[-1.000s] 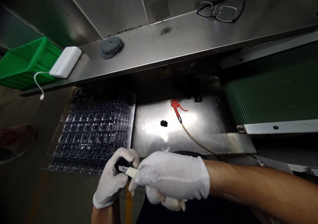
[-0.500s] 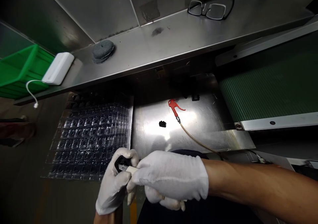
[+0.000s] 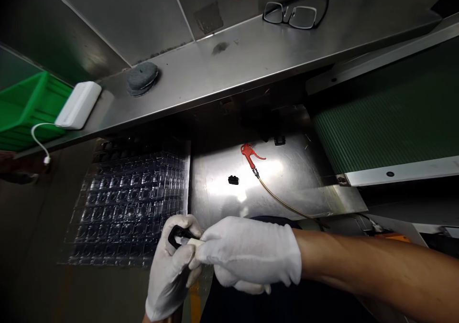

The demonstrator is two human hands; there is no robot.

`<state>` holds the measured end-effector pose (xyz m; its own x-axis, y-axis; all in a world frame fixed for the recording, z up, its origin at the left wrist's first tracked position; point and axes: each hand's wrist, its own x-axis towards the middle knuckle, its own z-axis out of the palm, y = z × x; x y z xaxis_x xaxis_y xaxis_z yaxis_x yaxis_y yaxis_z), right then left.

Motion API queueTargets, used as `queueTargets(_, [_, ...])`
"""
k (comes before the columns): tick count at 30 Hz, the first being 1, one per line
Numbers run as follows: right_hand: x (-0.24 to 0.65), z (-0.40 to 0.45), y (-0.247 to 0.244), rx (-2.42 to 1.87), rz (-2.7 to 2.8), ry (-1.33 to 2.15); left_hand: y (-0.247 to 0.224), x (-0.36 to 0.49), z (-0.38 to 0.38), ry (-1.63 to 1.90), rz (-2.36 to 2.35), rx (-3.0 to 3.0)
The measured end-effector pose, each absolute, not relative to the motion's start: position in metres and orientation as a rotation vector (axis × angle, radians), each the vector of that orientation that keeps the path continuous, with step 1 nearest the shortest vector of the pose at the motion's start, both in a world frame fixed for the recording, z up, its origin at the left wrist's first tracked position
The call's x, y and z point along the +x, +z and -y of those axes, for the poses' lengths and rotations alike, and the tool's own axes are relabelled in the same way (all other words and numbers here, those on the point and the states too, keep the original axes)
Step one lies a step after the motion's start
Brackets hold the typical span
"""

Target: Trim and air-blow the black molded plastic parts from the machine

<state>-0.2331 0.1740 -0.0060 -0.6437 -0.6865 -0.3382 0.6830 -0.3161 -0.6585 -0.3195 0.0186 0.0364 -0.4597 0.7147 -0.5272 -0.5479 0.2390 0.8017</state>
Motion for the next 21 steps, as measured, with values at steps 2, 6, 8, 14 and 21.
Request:
queueTargets(2, [-0.214, -0.190, 0.012, -0.039, -0.935, -2.099, 0.033, -0.318, -0.019, 1.466, -1.351, 0.188])
queueTargets(6, [-0.199, -0.208, 0.047, 0.023, -0.892, -2.198, 0.025, -0.320, -0.018, 1.567, -1.290, 0.251])
queueTargets(8, [-0.197, -0.211, 0.062, 0.194, -0.987, -2.175, 0.022, -0.322, -0.017, 1.625, -1.282, 0.280])
queueTargets(14, [-0.190, -0.215, 0.091, 0.231, -1.118, -2.056, 0.018, -0.321, -0.013, 1.723, -1.061, 0.262])
queueTargets(21, [-0.179, -0.216, 0.030, 0.560, -1.507, -2.229, 0.016, -0.321, -0.010, 1.771, -1.036, 0.128])
